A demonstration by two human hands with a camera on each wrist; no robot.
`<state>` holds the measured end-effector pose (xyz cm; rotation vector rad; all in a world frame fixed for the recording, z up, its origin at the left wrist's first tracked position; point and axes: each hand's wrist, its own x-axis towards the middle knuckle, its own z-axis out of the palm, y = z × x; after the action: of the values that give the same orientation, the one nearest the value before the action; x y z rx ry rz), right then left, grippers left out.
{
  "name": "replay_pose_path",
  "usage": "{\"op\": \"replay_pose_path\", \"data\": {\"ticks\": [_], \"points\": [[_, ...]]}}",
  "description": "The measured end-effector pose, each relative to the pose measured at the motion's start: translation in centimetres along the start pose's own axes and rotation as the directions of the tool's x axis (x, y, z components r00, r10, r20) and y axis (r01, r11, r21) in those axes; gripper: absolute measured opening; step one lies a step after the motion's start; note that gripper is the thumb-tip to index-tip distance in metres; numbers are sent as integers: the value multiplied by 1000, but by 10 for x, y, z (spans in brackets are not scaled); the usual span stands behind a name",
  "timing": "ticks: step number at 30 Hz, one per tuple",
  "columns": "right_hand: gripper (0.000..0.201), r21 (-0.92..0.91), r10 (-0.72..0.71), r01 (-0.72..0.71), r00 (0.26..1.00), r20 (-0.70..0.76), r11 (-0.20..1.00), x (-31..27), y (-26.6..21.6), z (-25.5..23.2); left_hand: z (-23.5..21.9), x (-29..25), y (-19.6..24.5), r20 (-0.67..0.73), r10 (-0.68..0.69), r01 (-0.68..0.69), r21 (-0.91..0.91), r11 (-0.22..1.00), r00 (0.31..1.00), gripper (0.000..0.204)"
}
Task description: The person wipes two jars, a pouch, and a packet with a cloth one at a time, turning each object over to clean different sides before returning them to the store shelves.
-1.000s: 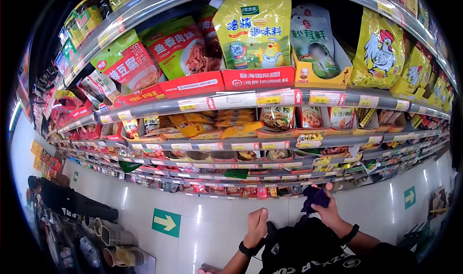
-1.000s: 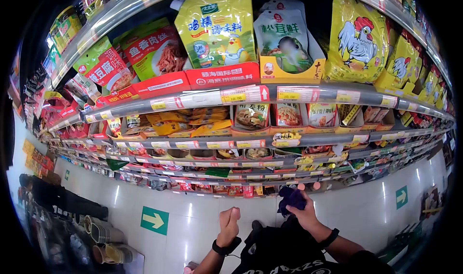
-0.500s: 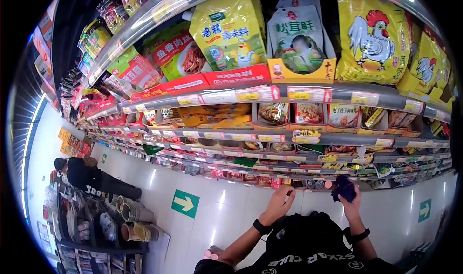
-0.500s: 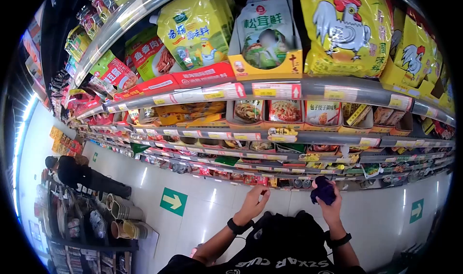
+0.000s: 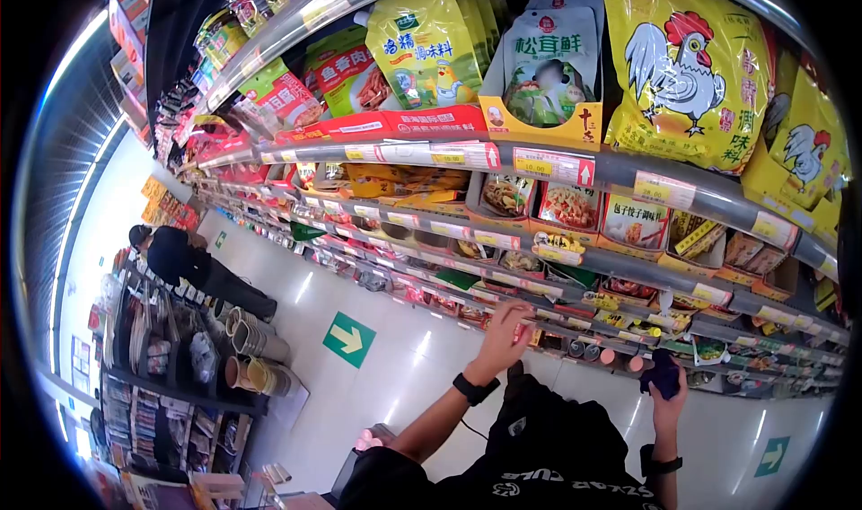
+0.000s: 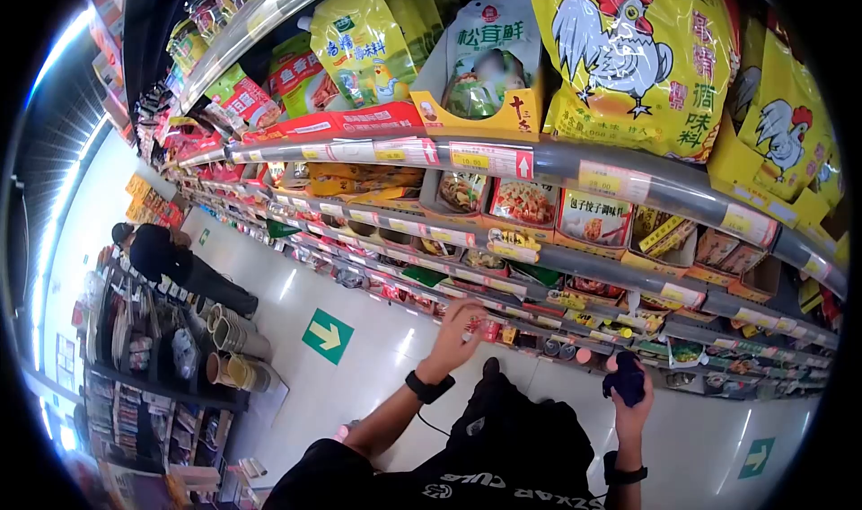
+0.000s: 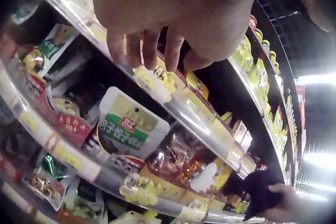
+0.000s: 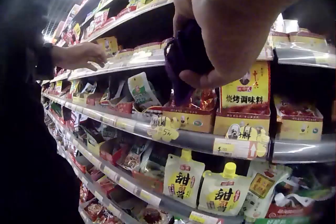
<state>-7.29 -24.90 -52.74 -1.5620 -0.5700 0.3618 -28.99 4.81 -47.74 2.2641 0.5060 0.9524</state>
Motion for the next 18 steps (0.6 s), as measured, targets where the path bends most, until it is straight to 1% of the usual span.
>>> {"op": "replay_pose_path", "data": {"ticks": [3,5,6,9,10,12,15,16,17,18], "points": [[64,26,22,-22,1000,-17,999,1,-10,-2,-18,19,-15,-126,28,-25,25,999,992,24],[63,7,-9,9,999,-32,1000,5,-6,-2,-45,43,-9,-239,100,-66,148,987,966,26],[62,-1,-18,18,999,-48,1000,5,-4,1,-52,50,-14,-225,116,-85,142,986,967,29],[62,0,16,-16,999,-38,1000,10,-4,11,-60,67,-19,-229,177,-123,233,965,957,33],[62,-11,11,-11,1000,-28,1000,13,-7,16,-60,70,-23,-245,167,-115,214,970,955,33],[63,-35,-1,1,1000,-7,999,18,-16,28,-64,75,-26,-219,171,-124,216,969,961,34],[65,35,107,-106,994,-34,994,26,-15,44,-73,82,-37,-190,181,-143,201,969,965,34],[68,-38,37,-39,998,-46,999,28,-17,52,-77,84,-41,-187,179,-145,182,973,966,34],[68,-16,42,-43,996,-75,999,30,-20,62,-80,84,-45,-182,175,-146,161,976,968,33],[68,6,45,-45,993,-105,999,31,-21,72,-82,84,-48,-179,135,-115,115,987,975,33]]}}
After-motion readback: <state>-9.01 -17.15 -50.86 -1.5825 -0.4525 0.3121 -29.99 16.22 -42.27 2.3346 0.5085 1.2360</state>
